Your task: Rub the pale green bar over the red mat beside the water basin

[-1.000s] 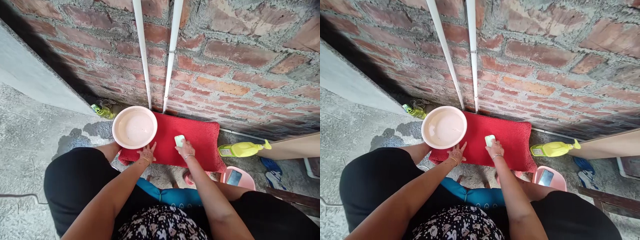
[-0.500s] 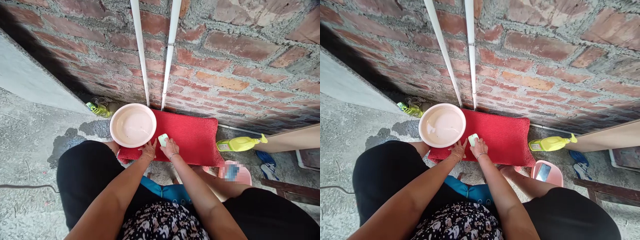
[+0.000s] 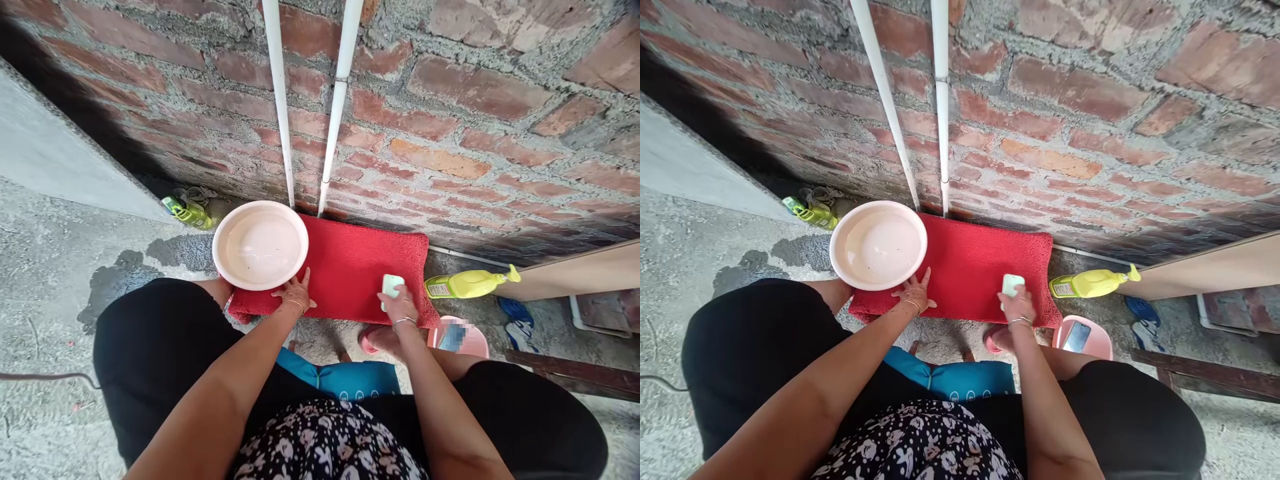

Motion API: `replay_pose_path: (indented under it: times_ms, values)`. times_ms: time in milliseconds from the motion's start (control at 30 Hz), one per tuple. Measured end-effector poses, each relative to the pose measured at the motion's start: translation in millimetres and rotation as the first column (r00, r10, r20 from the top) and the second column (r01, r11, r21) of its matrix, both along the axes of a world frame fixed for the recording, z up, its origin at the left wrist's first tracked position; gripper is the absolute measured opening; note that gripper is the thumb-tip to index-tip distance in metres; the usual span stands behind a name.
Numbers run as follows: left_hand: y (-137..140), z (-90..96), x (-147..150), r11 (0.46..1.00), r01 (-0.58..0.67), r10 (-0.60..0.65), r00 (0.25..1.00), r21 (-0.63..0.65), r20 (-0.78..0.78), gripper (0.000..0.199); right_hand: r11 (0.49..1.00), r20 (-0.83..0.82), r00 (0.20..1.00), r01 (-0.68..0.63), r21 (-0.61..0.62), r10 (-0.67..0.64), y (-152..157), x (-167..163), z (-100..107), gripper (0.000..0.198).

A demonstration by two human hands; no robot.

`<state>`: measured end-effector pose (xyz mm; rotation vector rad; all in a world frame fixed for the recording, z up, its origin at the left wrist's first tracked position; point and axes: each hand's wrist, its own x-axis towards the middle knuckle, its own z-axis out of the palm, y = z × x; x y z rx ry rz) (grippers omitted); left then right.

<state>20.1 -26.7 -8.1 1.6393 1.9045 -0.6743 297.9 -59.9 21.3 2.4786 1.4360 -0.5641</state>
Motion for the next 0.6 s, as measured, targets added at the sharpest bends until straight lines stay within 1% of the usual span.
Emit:
replay_pose_path:
  times_ms: [67,133,167,200,233,267,333,400,467,500,533,567,600]
  values:
    - [2,-2.8,4,1.000,-0.024,0.023,1.000,-0.021,-0.019,0.122,0.996,-0.085,0.992,-0.089,0.024,0.090,5,-46,-2,0.055]
    - [4,-6.3,6,0.999,-0.028,0.027,0.999,-0.040,-0.032,0.124,0.971,-0.169,0.956,-0.240,0.025,0.240,10,-90,-5,0.052]
    - [5,-7.9,7,0.999,-0.028,0.027,0.999,-0.042,-0.035,0.124,0.954,-0.193,0.935,-0.300,0.021,0.298,11,-105,-7,0.051]
    - [6,-9.1,8,0.999,-0.030,0.028,0.999,-0.041,-0.039,0.124,0.941,-0.205,0.921,-0.337,0.013,0.333,11,-113,-8,0.051]
    - [6,-10.1,8,0.999,-0.032,0.030,0.999,-0.038,-0.042,0.124,0.937,-0.203,0.917,-0.351,0.004,0.344,10,-114,-8,0.051]
    - [7,-10.8,8,0.999,-0.034,0.033,0.998,-0.038,-0.045,0.124,0.939,-0.192,0.922,-0.343,-0.005,0.335,8,-106,-9,0.051]
    - [7,-11.2,8,0.998,-0.039,0.037,0.998,-0.042,-0.052,0.124,0.966,-0.154,0.955,-0.258,-0.021,0.252,1,-73,-8,0.051]
    - [7,-10.4,9,0.998,-0.038,0.036,0.998,-0.046,-0.049,0.123,0.995,-0.105,0.990,-0.095,-0.037,0.091,-7,-27,-6,0.052]
    - [7,-8.4,9,0.998,-0.039,0.037,0.999,-0.051,-0.040,0.123,0.997,-0.061,0.996,0.068,-0.043,-0.071,-13,11,-3,0.055]
    - [7,-7.1,9,0.998,-0.041,0.039,0.999,-0.052,-0.034,0.123,0.991,-0.042,0.991,0.126,-0.040,-0.127,-13,22,-2,0.056]
    - [7,-5.6,10,0.998,-0.042,0.040,0.999,-0.051,-0.028,0.123,0.987,-0.031,0.987,0.158,-0.030,-0.159,-11,26,-1,0.056]
    - [6,-4.3,10,0.998,-0.042,0.041,0.999,-0.047,-0.023,0.122,0.987,-0.030,0.987,0.161,-0.012,-0.161,-8,22,0,0.056]
    - [6,-3.1,10,0.998,-0.042,0.042,0.999,-0.042,-0.020,0.122,0.991,-0.040,0.990,0.136,0.009,-0.136,-2,11,0,0.055]
